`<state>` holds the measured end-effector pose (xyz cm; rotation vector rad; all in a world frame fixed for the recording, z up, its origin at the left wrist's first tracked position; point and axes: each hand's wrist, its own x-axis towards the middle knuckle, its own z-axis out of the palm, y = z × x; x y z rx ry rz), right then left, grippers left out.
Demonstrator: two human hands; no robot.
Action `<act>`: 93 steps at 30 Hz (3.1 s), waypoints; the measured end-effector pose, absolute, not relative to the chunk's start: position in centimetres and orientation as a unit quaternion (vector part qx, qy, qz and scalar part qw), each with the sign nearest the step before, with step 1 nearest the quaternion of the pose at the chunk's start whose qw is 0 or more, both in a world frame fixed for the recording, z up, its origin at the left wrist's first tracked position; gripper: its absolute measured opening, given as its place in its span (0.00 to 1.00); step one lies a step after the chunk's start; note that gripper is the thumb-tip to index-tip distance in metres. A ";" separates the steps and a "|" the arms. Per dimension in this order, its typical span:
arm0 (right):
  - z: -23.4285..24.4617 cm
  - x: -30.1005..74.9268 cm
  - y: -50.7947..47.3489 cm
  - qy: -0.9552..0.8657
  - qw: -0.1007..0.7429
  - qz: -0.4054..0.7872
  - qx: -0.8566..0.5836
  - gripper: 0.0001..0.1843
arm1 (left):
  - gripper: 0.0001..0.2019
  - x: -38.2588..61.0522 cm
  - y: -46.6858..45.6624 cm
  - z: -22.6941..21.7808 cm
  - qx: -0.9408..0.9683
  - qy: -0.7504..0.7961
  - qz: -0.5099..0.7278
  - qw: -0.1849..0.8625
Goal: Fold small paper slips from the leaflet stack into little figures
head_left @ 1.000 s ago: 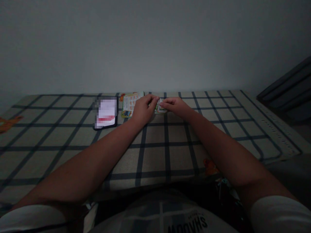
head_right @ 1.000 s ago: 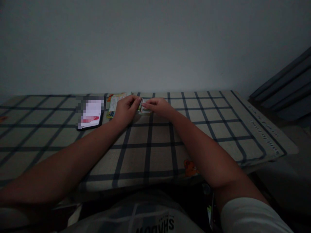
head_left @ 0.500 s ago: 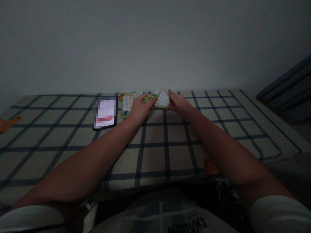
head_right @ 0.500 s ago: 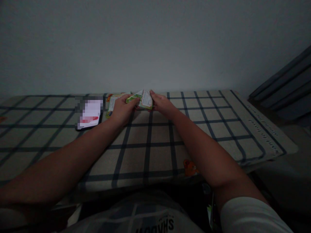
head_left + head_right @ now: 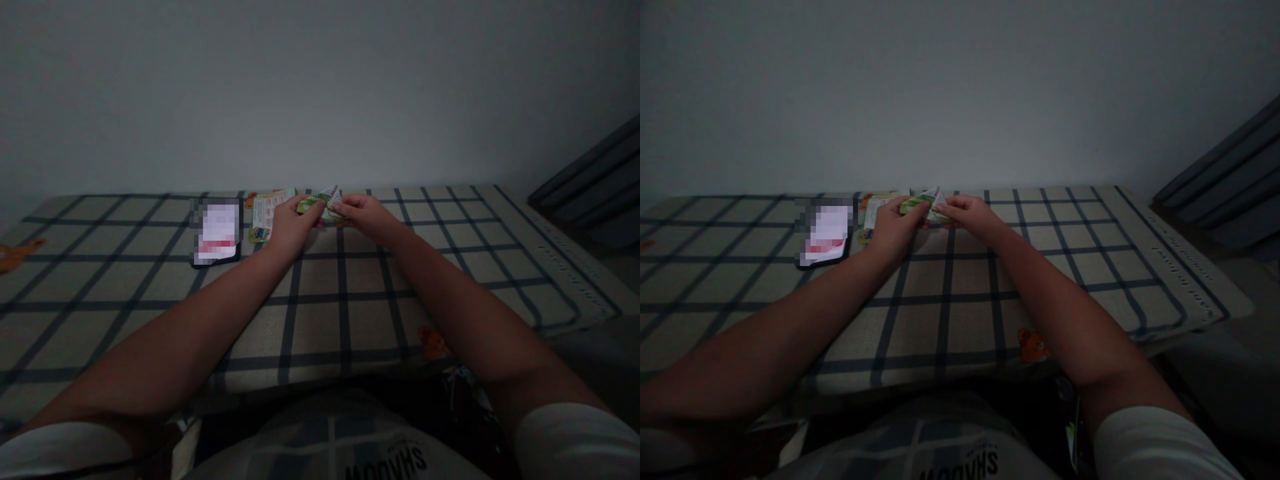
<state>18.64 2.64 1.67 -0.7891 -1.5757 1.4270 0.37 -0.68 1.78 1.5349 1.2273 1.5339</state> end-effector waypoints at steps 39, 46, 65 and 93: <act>2.2 18.5 3.0 -0.540 0.517 0.572 -0.339 0.25 | 0.17 0.3 0.0 1.2 0.558 0.452 0.568 0.402; 2.3 18.9 2.9 -0.568 0.503 0.557 -0.339 0.22 | 0.16 0.0 0.6 0.8 0.556 0.464 0.565 0.395; 2.1 18.9 3.2 -0.568 0.495 0.536 -0.382 0.14 | 0.22 0.2 0.0 0.9 0.596 0.390 0.564 0.417; 1.3 18.7 3.5 -0.618 0.527 0.478 -0.334 0.22 | 0.16 0.3 0.9 0.1 0.537 0.375 0.595 0.466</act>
